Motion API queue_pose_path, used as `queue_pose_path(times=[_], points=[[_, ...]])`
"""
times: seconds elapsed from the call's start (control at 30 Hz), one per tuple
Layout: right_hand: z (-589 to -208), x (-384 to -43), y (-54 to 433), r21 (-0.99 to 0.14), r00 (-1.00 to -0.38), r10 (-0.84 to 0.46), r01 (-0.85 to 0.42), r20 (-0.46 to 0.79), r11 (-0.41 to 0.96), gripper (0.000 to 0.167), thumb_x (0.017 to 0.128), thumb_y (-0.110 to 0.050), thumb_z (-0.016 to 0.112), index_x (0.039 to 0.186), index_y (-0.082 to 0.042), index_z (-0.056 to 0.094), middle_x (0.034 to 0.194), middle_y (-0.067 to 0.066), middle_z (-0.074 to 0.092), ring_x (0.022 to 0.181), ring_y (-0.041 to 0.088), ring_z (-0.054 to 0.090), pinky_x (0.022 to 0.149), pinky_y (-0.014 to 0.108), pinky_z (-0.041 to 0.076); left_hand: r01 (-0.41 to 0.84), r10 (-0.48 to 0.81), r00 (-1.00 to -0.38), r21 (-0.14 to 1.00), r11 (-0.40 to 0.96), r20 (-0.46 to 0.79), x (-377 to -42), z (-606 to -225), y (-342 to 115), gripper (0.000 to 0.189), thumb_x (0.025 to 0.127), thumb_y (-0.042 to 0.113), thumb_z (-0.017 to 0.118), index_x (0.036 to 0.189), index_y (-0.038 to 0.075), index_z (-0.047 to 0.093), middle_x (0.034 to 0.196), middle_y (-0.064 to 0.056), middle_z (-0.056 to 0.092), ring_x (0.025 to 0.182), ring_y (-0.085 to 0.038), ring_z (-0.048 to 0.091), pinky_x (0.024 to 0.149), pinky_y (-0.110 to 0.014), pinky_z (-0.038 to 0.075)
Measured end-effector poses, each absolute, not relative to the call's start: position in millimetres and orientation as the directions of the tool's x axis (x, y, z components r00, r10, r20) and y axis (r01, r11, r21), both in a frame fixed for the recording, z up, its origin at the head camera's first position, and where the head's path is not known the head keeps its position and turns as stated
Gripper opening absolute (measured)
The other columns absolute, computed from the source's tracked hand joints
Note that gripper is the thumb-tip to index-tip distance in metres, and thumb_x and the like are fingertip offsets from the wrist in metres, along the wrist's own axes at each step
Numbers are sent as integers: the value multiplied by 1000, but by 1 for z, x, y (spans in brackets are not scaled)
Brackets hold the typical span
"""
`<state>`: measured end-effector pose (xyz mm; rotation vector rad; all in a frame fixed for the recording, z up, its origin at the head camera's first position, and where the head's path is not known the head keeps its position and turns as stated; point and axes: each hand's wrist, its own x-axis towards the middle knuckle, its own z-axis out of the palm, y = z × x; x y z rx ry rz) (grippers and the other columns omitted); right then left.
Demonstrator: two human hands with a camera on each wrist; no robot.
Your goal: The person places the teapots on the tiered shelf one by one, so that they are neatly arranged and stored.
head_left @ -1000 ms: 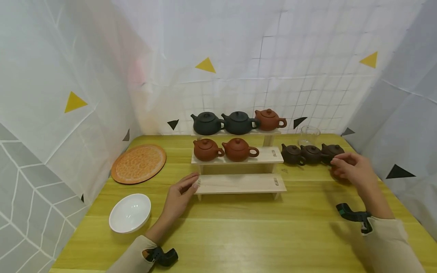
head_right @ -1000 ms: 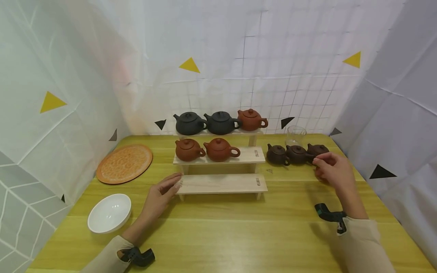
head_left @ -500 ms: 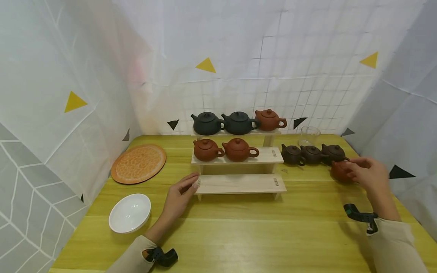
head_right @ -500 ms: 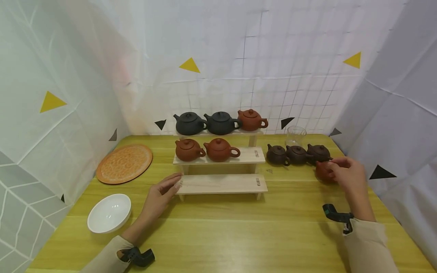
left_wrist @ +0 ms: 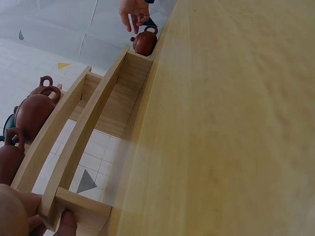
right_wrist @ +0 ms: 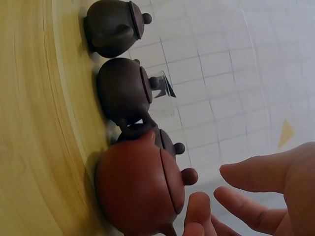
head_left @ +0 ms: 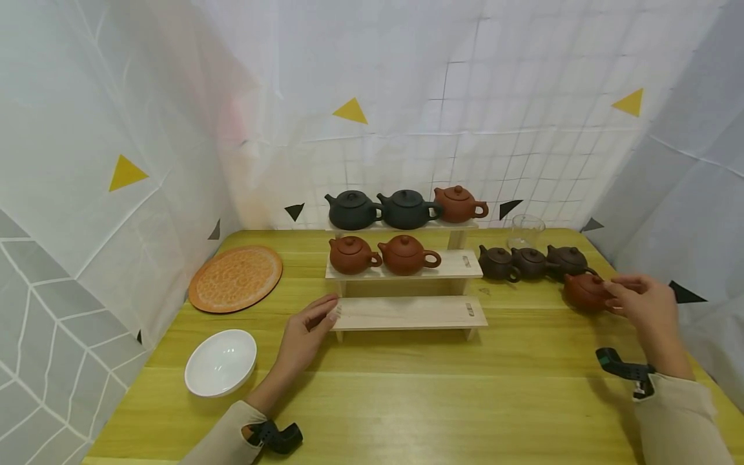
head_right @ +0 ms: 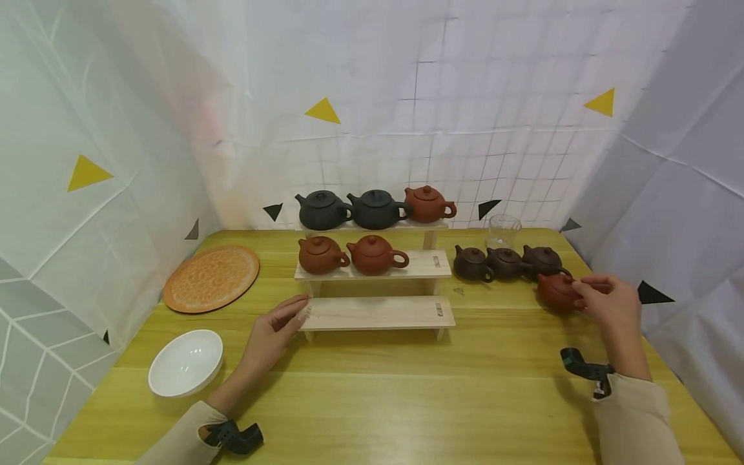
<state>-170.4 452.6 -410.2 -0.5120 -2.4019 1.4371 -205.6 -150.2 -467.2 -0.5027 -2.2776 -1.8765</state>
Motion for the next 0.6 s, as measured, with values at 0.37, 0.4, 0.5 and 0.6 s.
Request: queue_pose_path(times=[0.37,0.4,0.5,0.6], points=[[-410,-164,466,-940,-902,431,155,-10,303,17,105,-27,65,112,-12,67,90,-25,60,71,7,70,62,21,57,329,160,-939,930,162,304,-205,-466,-151,30,102,10,69,131,1,72,142,-4,63,135,-18,54,99,-21,47],[-410,-164,468,-940,-905,425,165,-23,300,18,104,-29,65,112,-13,68,92,-24,59,72,7,70,62,21,57,327,159,-940,931,163,302,-205,-466,-151,30,102,10,69,131,1,72,142,-4,63,134,-18,54,99,-21,47],[-411,-164,474,-935,-911,406,203,-72,290,22,103,-36,67,111,-16,69,94,-21,58,74,9,70,64,24,58,330,154,-939,930,164,306,-206,-466,-151,30,102,10,69,131,1,72,141,-4,64,134,-18,55,99,-20,48],[-412,-165,479,-934,-916,388,226,-106,278,20,102,-38,68,107,-19,70,92,-21,60,75,10,70,65,26,59,346,159,-933,925,158,322,-206,-467,-151,31,102,9,70,131,0,72,141,-6,64,134,-21,55,98,-20,48]])
